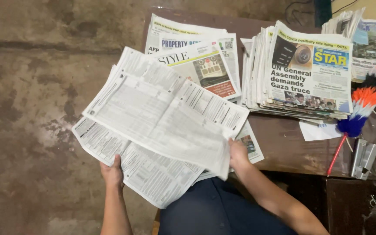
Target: Browsing through pages of a newspaper, folding them, and using a stapler to secure them together.
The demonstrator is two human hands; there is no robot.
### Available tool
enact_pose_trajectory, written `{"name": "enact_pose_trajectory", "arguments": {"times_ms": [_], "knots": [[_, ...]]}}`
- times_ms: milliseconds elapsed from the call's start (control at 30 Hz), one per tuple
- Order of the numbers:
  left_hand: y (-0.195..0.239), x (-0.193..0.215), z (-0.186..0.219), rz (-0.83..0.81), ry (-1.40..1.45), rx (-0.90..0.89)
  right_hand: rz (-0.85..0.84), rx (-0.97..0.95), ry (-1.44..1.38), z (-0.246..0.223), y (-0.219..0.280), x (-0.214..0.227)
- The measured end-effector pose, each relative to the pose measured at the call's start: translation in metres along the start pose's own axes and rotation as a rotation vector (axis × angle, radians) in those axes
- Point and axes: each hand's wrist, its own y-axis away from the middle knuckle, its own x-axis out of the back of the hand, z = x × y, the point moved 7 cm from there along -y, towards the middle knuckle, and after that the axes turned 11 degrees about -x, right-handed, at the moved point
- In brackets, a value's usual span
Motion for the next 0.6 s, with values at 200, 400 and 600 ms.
{"name": "enact_pose_trajectory", "arguments": {"times_ms": [200, 400, 600], "knots": [[0.0, -0.007, 0.013, 0.003, 0.056, -0.009, -0.185, 0.43, -0.077, 0.058, -0.087, -0.008], [0.002, -0.009, 0.028, 0.006, 0.053, -0.012, -0.314, 0.256, 0.016, 0.078, -0.117, -0.015], [-0.007, -0.002, 0.015, 0.0, 0.041, -0.051, -0.375, 0.228, 0.154, 0.096, -0.12, -0.024]]}}
